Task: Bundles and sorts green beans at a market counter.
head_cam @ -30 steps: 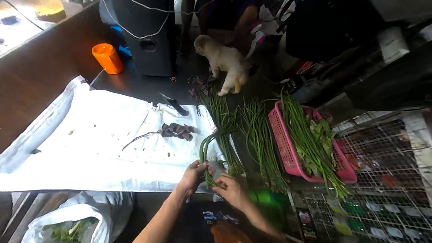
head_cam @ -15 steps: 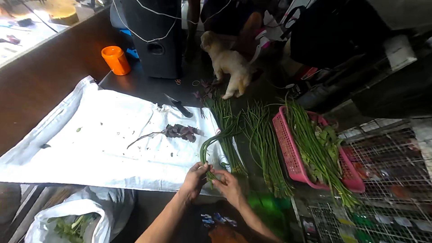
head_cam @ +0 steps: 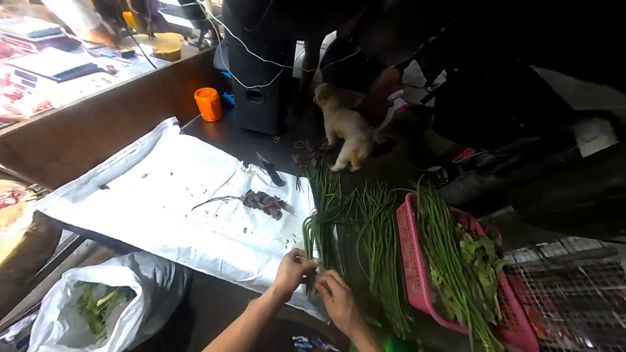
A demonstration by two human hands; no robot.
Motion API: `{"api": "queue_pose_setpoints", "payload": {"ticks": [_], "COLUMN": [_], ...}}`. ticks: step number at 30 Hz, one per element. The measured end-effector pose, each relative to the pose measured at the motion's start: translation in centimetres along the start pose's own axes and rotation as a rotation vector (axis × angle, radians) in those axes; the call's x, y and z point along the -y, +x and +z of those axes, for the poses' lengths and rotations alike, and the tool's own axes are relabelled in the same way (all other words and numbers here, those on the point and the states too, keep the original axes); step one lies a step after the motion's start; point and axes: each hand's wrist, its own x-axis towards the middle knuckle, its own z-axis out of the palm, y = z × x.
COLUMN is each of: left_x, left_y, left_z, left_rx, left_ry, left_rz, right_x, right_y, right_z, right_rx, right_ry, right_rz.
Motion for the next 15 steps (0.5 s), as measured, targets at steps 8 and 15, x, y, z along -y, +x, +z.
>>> {"api": "queue_pose_setpoints", "payload": {"ticks": [8, 15], "left_x": [3.3, 2.0], "left_y": [-0.8, -1.8], "left_z": [4.0, 4.5], "left_rx": [-0.08, -0.252], "left_ry": [0.103, -0.354], "left_rz": [-0.011, 0.095], "right_x": [0.8, -2.5], "right_y": [-2.3, -4.3], "right_z": [-4.9, -7.2], "right_rx": [0.357, 0.498], "right_ry": [0.839, 0.214], "right_rz": [0.129, 0.394]}}
